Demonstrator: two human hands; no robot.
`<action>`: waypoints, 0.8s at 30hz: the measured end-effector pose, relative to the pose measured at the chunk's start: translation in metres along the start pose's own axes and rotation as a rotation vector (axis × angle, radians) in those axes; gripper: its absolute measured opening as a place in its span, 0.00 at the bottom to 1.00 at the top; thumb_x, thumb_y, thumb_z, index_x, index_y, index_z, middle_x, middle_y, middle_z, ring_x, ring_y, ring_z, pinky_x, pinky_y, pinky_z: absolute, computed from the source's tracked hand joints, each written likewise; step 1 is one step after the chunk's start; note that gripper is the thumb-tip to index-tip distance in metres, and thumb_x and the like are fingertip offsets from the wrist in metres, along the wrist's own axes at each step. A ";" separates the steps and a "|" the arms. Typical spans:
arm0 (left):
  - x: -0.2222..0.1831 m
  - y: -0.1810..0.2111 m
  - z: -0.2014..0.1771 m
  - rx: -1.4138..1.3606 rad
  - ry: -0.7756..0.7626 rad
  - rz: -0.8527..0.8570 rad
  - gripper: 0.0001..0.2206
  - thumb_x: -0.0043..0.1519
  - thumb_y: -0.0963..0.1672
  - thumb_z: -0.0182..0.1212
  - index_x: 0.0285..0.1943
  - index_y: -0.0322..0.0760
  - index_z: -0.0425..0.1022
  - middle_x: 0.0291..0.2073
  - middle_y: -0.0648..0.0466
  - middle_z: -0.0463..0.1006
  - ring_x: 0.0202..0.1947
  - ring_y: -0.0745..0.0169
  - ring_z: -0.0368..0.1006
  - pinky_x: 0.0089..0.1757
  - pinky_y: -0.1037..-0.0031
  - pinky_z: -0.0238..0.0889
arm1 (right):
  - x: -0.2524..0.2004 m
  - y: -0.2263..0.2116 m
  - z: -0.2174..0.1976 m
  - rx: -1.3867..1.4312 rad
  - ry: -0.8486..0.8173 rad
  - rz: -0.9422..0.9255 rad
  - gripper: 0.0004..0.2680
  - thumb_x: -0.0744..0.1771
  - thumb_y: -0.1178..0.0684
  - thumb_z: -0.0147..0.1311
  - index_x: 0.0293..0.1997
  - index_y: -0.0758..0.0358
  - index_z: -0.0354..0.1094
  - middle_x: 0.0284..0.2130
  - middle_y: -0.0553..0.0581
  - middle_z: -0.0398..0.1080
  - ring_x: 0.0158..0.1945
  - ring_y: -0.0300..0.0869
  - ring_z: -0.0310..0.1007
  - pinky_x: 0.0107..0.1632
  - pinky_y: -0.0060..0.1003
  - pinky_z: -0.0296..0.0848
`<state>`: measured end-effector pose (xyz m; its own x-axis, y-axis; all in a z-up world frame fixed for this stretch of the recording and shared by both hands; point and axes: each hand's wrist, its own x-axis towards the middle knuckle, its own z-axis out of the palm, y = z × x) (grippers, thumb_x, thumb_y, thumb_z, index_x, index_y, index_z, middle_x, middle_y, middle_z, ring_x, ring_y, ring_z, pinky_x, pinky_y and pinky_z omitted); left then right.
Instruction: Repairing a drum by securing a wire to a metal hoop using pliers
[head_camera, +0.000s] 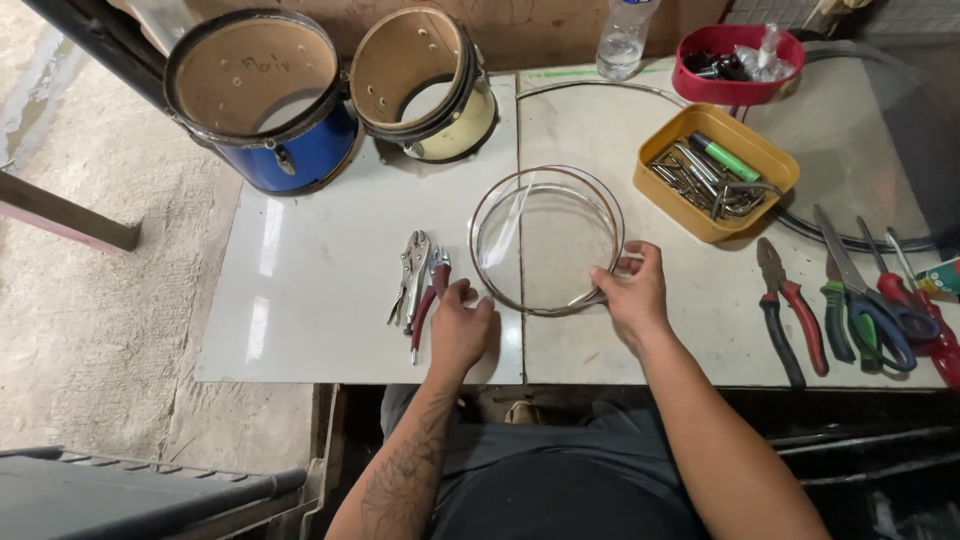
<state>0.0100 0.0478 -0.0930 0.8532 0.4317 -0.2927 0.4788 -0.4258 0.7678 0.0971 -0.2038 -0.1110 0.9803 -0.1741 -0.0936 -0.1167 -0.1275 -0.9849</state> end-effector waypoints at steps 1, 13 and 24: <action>0.008 -0.007 0.004 -0.001 0.000 0.001 0.31 0.56 0.54 0.62 0.68 0.41 0.70 0.54 0.49 0.81 0.56 0.46 0.77 0.56 0.57 0.67 | -0.007 -0.009 0.000 0.000 0.000 -0.001 0.25 0.63 0.61 0.67 0.63 0.65 0.54 0.42 0.61 0.63 0.37 0.45 0.72 0.39 0.36 0.79; -0.030 0.034 -0.002 -1.053 -0.293 -0.124 0.15 0.59 0.35 0.61 0.54 0.28 0.65 0.47 0.37 0.78 0.36 0.47 0.80 0.38 0.64 0.80 | -0.004 0.020 -0.030 0.636 -0.177 0.250 0.19 0.64 0.64 0.62 0.60 0.58 0.62 0.47 0.54 0.73 0.44 0.44 0.81 0.50 0.43 0.83; -0.041 0.027 0.002 -1.128 -0.274 -0.014 0.18 0.59 0.34 0.62 0.59 0.22 0.69 0.37 0.31 0.81 0.35 0.41 0.82 0.37 0.57 0.81 | -0.026 -0.012 -0.038 0.690 -0.159 0.282 0.16 0.65 0.58 0.63 0.58 0.64 0.66 0.43 0.65 0.76 0.40 0.58 0.82 0.41 0.56 0.84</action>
<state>-0.0119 0.0171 -0.0617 0.9316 0.1854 -0.3127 0.1498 0.5881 0.7948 0.0673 -0.2351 -0.0909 0.9454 0.0399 -0.3236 -0.2912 0.5497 -0.7830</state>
